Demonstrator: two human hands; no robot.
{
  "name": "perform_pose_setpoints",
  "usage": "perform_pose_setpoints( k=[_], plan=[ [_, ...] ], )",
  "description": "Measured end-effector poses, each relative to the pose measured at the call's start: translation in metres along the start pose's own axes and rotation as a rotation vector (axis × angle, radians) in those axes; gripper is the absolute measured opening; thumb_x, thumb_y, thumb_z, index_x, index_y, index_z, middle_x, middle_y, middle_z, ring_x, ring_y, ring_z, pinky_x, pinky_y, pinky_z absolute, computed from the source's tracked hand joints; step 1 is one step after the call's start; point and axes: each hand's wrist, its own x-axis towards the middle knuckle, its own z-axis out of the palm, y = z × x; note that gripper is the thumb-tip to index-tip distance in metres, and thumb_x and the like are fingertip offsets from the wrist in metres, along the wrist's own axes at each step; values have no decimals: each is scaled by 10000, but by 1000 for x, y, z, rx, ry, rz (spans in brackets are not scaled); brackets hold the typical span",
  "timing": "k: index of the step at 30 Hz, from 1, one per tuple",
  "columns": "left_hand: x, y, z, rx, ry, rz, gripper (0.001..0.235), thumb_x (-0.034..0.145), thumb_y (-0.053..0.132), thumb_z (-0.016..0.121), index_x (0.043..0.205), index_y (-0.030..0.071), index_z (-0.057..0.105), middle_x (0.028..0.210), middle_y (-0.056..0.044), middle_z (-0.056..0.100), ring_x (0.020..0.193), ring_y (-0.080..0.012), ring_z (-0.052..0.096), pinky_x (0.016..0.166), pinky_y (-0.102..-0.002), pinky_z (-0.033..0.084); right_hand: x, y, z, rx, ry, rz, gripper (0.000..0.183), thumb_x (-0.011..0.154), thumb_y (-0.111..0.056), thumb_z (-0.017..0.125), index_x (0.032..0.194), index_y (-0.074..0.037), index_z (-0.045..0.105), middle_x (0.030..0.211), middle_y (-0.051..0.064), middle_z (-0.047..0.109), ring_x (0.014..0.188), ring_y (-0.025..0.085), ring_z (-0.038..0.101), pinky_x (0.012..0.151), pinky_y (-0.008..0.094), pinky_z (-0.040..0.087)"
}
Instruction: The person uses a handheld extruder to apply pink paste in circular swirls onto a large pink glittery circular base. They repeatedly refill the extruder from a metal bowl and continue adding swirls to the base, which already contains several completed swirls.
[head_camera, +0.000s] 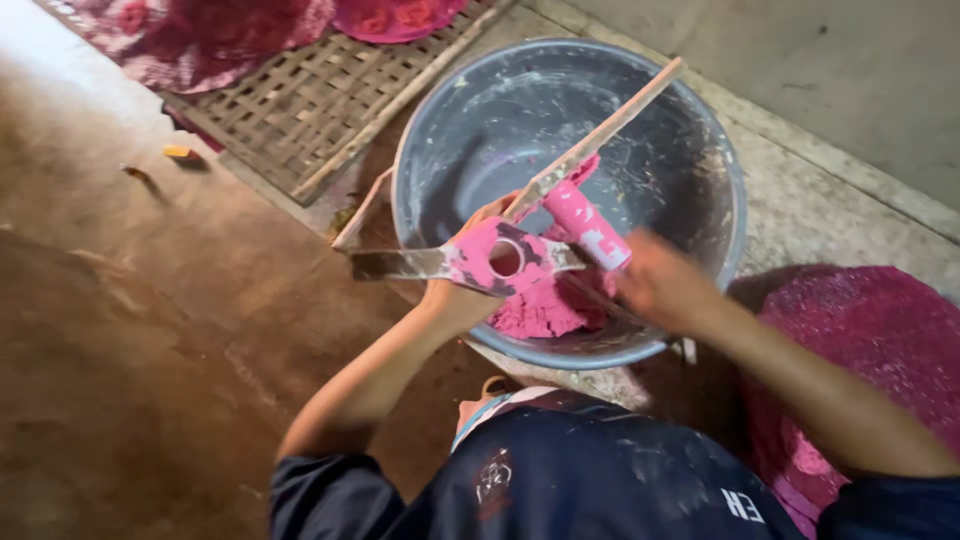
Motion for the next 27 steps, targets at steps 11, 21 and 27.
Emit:
perform_pose_setpoints(
  k=[11,21,27],
  plan=[
    [-31,-89,15,-516,51,-199,260,898,81,793,1123,6,687,1107,-80,665,1025,-185,624,942,-349,548,1,88,-5,50,-327,132,264,1045,-264,488,1126,-80,660,771,212,677,680,277,685,665,399,541],
    [-48,-119,0,-930,-286,-333,265,830,90,642,1056,-31,709,974,-114,720,902,-221,678,805,-356,555,-31,4,-135,-44,383,-292,409,954,-131,676,1358,-194,652,958,62,694,740,186,625,643,336,525],
    [-38,-46,6,-1157,-207,-188,337,887,126,660,1200,15,604,960,-42,602,857,-139,573,718,-289,480,-6,16,-118,12,387,-382,510,952,-5,658,1395,-256,652,951,67,686,784,183,628,752,312,528]
  ],
)
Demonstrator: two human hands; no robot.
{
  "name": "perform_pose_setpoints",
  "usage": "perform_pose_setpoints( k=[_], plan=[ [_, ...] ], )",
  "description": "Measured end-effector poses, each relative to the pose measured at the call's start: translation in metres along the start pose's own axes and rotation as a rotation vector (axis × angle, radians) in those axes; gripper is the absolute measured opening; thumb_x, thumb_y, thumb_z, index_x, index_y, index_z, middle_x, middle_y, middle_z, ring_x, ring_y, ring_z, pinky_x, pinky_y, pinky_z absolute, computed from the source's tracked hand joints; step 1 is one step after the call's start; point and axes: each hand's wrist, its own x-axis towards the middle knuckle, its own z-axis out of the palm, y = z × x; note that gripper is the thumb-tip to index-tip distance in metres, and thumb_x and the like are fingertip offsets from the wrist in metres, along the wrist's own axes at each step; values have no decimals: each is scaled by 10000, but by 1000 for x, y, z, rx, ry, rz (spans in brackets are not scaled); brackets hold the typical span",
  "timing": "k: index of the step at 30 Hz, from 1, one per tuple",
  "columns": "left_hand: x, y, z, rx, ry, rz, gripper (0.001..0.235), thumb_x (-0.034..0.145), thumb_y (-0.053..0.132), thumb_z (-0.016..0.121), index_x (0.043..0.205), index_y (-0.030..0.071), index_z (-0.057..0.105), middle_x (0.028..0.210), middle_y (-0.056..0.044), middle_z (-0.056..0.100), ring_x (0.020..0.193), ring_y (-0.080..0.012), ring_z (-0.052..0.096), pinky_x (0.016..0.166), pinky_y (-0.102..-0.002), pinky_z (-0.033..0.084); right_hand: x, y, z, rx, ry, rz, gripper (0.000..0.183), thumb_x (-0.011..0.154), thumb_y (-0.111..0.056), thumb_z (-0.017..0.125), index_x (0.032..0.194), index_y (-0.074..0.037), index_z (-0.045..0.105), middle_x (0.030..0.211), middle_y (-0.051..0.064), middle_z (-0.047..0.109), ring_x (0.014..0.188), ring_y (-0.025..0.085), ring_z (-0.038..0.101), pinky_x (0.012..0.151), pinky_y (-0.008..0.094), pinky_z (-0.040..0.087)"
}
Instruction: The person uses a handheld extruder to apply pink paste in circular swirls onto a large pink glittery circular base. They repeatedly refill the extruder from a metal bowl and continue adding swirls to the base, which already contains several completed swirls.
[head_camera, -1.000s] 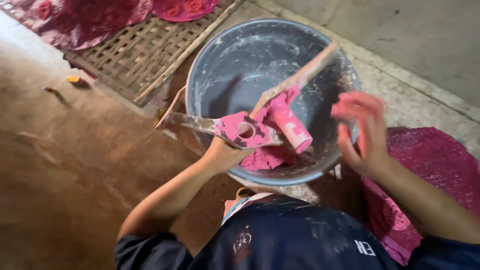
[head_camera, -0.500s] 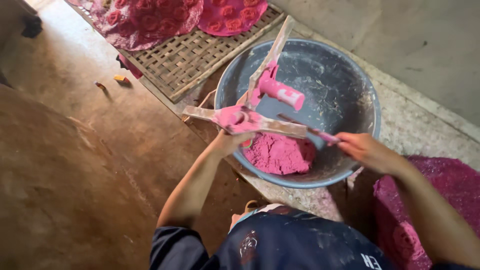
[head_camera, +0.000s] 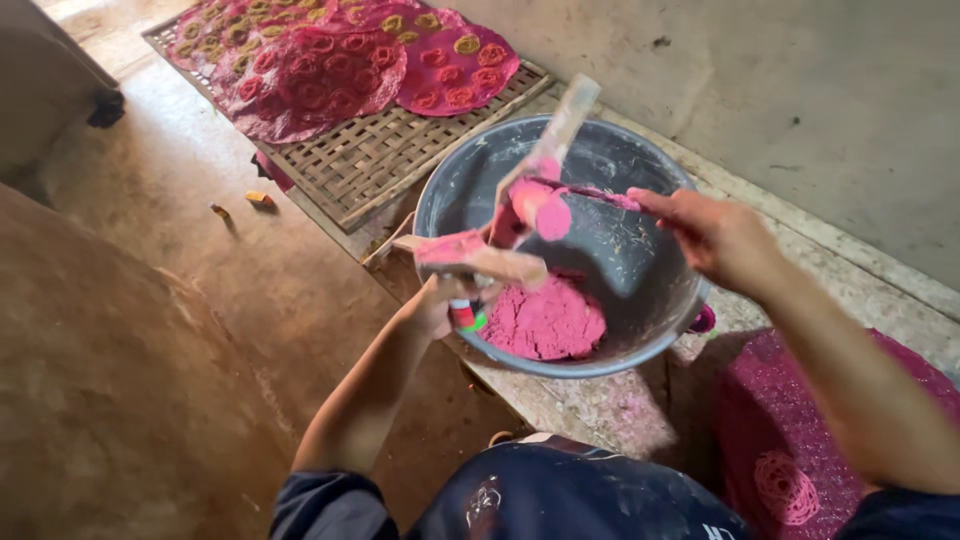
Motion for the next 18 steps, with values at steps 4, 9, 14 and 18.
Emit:
perform_pose_setpoints(
  k=[4,9,14,18],
  plan=[
    [26,3,38,-173,56,113,485,824,139,654,1288,51,540,1111,-8,572,891,-98,527,759,-266,493,-26,10,74,393,87,313,579,936,65,584,1456,-187,636,1064,87,704,899,172,618,827,297,518],
    [56,-13,49,-150,330,119,510,826,155,658,1319,95,546,1167,-11,590,968,-115,577,804,-311,558,-50,7,143,599,236,253,455,972,49,596,1422,-16,577,1379,122,666,1215,169,622,1032,283,475],
    [72,-48,37,-9,423,33,351,852,140,701,1191,65,650,1063,-30,667,894,-145,636,728,-343,547,-46,-10,144,451,271,192,463,972,53,599,1432,2,575,1360,186,663,1258,177,633,1056,294,479],
    [60,-52,12,108,520,-63,191,857,157,721,996,27,716,873,-47,719,830,-184,687,715,-358,580,-65,-4,129,518,139,234,447,995,-6,596,1434,-87,596,1285,197,712,1121,272,663,986,347,522]
  ],
)
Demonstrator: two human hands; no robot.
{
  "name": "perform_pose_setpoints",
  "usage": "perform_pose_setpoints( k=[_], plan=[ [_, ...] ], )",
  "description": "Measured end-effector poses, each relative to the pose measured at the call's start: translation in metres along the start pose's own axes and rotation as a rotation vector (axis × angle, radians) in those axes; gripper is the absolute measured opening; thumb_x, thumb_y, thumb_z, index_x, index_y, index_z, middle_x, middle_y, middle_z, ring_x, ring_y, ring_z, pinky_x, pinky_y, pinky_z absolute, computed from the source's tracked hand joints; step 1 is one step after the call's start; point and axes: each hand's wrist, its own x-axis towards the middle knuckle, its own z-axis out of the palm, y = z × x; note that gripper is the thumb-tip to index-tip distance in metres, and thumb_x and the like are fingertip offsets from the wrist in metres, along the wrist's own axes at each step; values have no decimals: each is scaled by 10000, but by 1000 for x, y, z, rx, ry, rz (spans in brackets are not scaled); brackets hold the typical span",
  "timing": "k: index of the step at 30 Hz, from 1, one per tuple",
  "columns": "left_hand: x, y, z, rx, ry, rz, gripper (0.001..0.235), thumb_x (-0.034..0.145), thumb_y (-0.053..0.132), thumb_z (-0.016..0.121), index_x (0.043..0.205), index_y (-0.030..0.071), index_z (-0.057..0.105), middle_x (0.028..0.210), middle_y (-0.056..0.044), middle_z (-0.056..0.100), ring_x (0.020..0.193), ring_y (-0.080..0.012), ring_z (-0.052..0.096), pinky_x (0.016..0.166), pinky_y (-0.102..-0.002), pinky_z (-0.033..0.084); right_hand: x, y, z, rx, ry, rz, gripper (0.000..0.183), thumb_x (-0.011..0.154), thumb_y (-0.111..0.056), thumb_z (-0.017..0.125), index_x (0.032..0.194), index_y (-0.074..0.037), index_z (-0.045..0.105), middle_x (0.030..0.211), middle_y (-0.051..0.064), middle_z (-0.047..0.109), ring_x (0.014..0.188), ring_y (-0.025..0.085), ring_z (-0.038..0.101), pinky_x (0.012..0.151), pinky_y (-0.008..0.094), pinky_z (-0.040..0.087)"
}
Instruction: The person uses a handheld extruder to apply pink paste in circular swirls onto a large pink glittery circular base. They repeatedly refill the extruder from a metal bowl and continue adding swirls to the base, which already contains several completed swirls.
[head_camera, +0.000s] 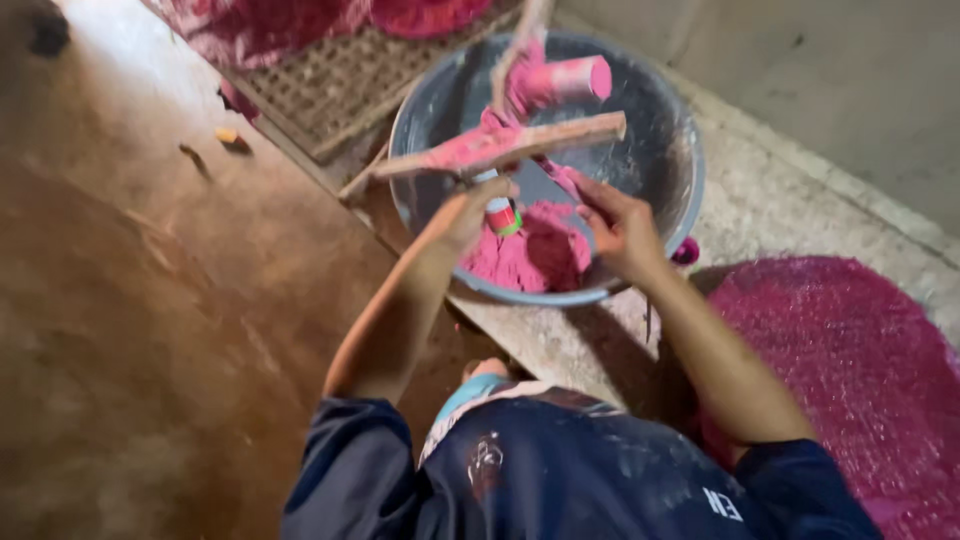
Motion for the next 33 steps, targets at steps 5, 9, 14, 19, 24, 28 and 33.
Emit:
perform_pose_setpoints(
  k=[5,9,14,19,24,28,33],
  plan=[
    [-19,52,-17,744,55,754,672,851,111,768,1428,-39,458,1166,-143,652,1029,-262,653,877,-398,557,8,-10,6,-610,-433,228,531,939,-113,581,1433,-307,603,1131,201,712,999,390,684,843,469,544],
    [-42,83,8,1238,273,802,859,766,260,912,1427,4,427,1248,-235,569,1017,-366,599,821,-438,539,23,-58,8,-903,-789,297,579,818,-217,706,1378,-330,606,1075,187,722,986,378,684,840,495,551],
    [-42,113,13,1194,313,635,964,817,259,789,1592,-37,298,1282,-192,563,1122,-343,549,848,-459,529,18,-85,-44,-242,-455,368,574,900,-67,587,1431,-286,606,709,50,706,646,140,610,612,320,527],
    [-6,119,-4,1407,371,994,467,826,244,788,1224,75,610,1655,-249,280,1137,-404,498,924,-492,518,-8,-30,2,-187,-112,403,484,975,-68,547,1439,-181,619,682,8,589,603,90,496,535,263,428],
    [18,108,-1,1378,281,981,632,824,220,756,1365,76,462,1578,-229,382,1097,-380,504,848,-490,527,8,-10,25,-8,152,397,432,1062,-120,538,1490,-86,586,775,-21,546,669,70,445,574,242,385],
    [40,98,8,1317,285,880,926,890,208,730,1637,54,205,1336,-185,502,1052,-339,543,761,-446,552,10,-4,78,18,249,204,480,1013,-22,523,1491,-6,484,1270,-34,611,1143,40,565,956,225,454],
    [55,103,-5,1390,276,814,899,917,230,717,1652,112,213,1145,-164,486,980,-309,576,753,-428,555,-15,14,93,-6,123,381,426,1008,-35,538,1427,-43,615,909,41,693,696,74,558,598,244,476]
  ],
)
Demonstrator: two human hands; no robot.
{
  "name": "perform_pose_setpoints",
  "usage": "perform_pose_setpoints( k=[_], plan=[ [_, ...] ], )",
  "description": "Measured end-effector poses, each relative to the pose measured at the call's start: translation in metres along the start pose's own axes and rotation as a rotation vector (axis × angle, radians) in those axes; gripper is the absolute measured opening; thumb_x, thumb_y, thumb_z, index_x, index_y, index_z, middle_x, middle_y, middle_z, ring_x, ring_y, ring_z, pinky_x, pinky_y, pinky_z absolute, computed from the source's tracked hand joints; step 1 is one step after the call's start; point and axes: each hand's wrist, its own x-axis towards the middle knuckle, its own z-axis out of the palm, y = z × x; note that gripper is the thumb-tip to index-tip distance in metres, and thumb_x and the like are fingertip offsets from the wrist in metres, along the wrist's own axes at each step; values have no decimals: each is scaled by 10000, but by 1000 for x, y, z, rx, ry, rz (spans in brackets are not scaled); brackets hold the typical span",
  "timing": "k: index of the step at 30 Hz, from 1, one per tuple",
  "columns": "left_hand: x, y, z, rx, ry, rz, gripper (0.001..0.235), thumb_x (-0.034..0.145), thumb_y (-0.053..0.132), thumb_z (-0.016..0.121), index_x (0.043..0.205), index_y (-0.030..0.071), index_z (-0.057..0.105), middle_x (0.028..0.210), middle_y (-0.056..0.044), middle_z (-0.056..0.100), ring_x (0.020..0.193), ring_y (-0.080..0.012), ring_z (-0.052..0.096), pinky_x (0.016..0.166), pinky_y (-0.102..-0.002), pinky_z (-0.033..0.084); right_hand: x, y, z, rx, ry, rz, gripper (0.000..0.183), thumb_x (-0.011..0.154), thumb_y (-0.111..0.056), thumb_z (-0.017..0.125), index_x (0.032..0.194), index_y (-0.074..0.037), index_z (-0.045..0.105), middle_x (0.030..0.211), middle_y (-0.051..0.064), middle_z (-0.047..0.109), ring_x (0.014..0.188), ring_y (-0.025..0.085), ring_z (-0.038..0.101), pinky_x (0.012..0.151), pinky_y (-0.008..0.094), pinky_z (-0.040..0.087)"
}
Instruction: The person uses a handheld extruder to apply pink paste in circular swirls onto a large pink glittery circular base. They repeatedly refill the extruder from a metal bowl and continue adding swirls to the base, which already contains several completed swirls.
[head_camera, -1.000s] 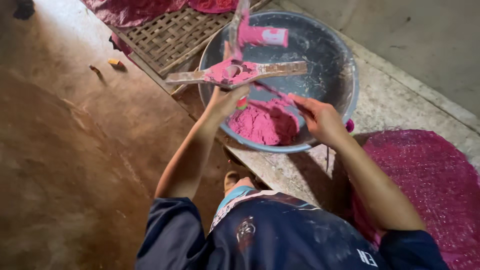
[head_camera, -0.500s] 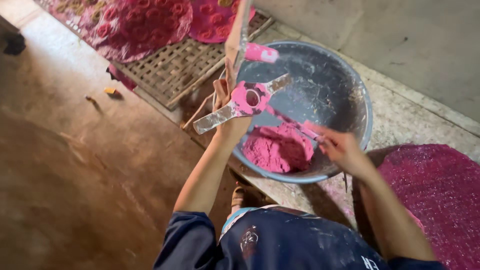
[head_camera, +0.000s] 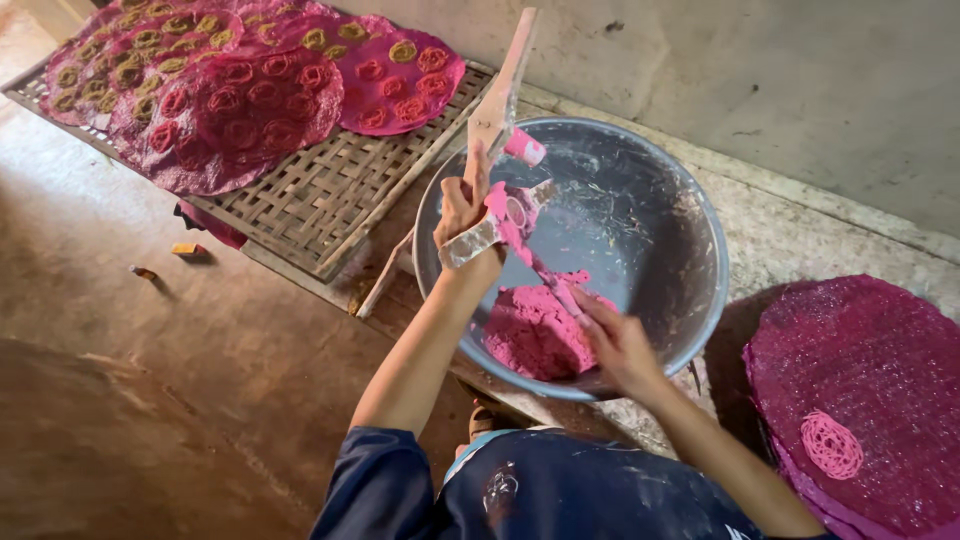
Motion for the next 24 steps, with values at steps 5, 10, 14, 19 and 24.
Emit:
perform_pose_setpoints(
  k=[5,10,14,19,24],
  plan=[
    [0,5,1,2,41,72,868,920,286,720,1626,148,234,1114,-172,455,987,-319,574,766,-435,551,26,-6,-7,328,46,112,481,1051,-111,526,1532,-92,532,724,-34,508,591,49,435,494,220,374],
    [3,-2,-3,-28,-94,91,907,853,229,683,1612,61,216,1129,-174,461,1016,-344,564,759,-420,547,15,-18,0,111,-11,-1,494,1044,-144,549,1531,-73,518,741,-64,513,627,39,437,517,218,396],
    [1,-15,-3,86,-72,219,825,943,239,675,1615,60,231,1153,-188,453,1037,-358,553,773,-407,549,22,-16,-40,157,-58,225,480,1003,-160,538,1482,-124,537,620,-42,509,512,80,445,448,252,385],
    [1,-25,9,-71,-210,131,897,903,209,659,1655,12,212,1179,-189,492,1051,-369,565,836,-440,551,42,-63,-70,35,-295,-2,431,1045,-194,541,1465,-125,609,630,-58,461,563,51,419,498,224,389],
    [-7,-66,7,-141,-91,157,985,841,280,826,1593,110,214,1509,-266,448,1185,-359,590,919,-420,557,34,-105,-94,-276,-192,127,445,1021,-212,521,1453,-171,618,628,43,529,559,118,524,526,300,458]
  ],
)
